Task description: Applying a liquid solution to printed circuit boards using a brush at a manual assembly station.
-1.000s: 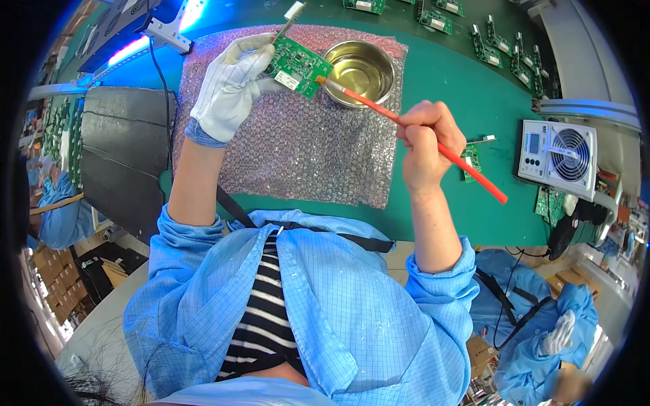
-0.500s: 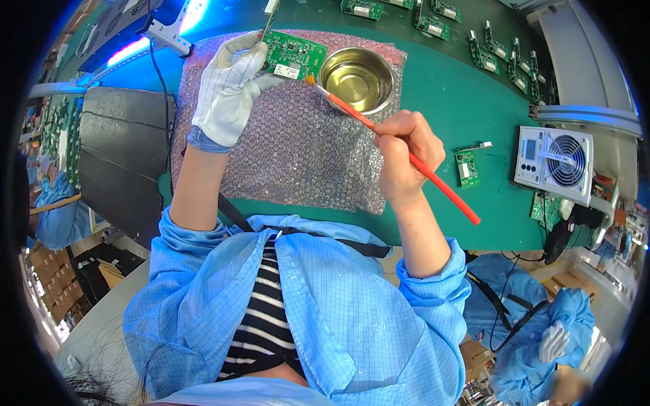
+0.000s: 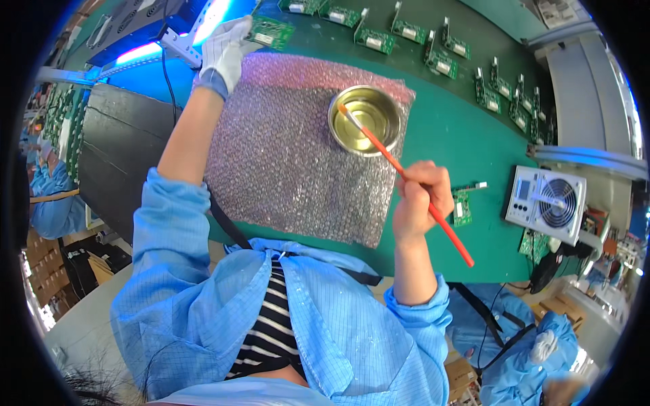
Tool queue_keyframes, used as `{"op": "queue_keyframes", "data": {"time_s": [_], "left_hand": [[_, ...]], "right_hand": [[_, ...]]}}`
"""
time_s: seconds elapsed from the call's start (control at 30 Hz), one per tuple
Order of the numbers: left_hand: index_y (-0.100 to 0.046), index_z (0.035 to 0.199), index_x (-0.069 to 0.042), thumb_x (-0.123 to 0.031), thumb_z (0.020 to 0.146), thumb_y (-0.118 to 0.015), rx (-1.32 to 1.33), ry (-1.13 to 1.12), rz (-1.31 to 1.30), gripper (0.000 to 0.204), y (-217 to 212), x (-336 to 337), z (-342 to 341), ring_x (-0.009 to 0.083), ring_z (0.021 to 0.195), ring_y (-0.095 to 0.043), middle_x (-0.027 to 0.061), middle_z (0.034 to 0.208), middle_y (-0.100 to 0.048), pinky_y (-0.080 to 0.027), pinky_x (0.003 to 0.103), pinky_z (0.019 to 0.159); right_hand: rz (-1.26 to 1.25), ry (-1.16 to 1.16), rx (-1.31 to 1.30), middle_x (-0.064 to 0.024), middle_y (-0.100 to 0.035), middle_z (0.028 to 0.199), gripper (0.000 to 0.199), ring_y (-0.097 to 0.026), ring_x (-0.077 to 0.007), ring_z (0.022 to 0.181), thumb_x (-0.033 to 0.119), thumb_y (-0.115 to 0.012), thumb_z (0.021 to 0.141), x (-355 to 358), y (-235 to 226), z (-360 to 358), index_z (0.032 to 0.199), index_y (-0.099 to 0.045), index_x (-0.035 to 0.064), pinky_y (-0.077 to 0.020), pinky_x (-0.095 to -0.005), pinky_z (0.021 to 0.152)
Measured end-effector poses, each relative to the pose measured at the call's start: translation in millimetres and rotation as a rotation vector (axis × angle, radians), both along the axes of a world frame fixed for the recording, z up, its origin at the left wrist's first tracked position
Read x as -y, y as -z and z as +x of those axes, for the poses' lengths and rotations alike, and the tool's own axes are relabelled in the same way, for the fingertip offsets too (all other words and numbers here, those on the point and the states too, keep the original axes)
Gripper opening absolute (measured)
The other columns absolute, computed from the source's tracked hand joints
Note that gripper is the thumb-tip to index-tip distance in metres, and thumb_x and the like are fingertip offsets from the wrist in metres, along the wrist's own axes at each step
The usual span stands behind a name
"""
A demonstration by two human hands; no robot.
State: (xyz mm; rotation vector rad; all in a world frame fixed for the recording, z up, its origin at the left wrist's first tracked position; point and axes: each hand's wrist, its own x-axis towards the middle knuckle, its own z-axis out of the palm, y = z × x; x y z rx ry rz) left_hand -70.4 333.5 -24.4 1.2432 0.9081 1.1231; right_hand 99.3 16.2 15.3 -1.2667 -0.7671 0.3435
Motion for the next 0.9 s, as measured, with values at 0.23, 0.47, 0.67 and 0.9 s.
{"op": "queue_keyframes", "data": {"time_s": [0.23, 0.47, 0.67, 0.9], "left_hand": [[-0.067, 0.105, -0.007, -0.040, 0.085, -0.055, -1.051, -0.526, 0.422, 0.041, 54.2, -137.3, -20.4, 0.0351, 0.094, -0.064, 0.0190, 0.098, -0.067, -0.049, 0.040, 0.086], [-0.046, 0.131, -0.005, -0.040, 0.088, -0.050, -1.059, -0.394, 0.513, 0.055, 58.5, -155.5, 46.6, 0.0347, 0.128, -0.041, 0.0207, 0.136, -0.045, -0.033, 0.042, 0.105], [-0.070, 0.101, -0.010, -0.044, 0.088, -0.050, -1.563, -0.047, 0.684, 0.042, 34.1, -136.2, 92.9, 0.0302, 0.111, -0.049, 0.0111, 0.116, -0.058, -0.041, 0.039, 0.094], [-0.062, 0.091, 0.002, -0.031, 0.088, -0.056, -0.961, -0.003, 0.337, 0.033, 21.2, -130.5, 66.5, 0.0369, 0.089, -0.065, 0.0249, 0.100, -0.063, -0.052, 0.043, 0.078]], "right_hand": [[-0.112, 0.130, -0.110, -0.0056, -0.046, 0.065, 0.005, -0.041, -0.0102, 0.053, 0.004, -0.043, 0.072, 11.3, 14.7, 10.6, 0.074, -0.048, 0.0014, -0.0308, -0.0205, 0.045], [-0.148, 0.187, -0.189, -0.0056, -0.046, 0.065, 0.005, -0.039, -0.0101, 0.053, 0.004, -0.043, 0.072, 8.2, 20.7, 16.6, 0.073, -0.048, 0.0017, -0.0314, -0.0210, 0.046], [-0.202, 0.163, -0.276, -0.0052, -0.047, 0.064, 0.007, -0.040, -0.0099, 0.053, -0.001, -0.042, 0.071, 13.8, 20.0, 18.7, 0.074, -0.049, 0.0009, -0.0322, -0.0215, 0.046], [-0.339, 0.124, -0.170, -0.0037, -0.052, 0.065, 0.005, -0.046, -0.0081, 0.054, 0.004, -0.050, 0.084, 29.5, 23.4, 26.2, 0.080, -0.053, 0.0017, -0.0368, -0.0214, 0.049]]}}
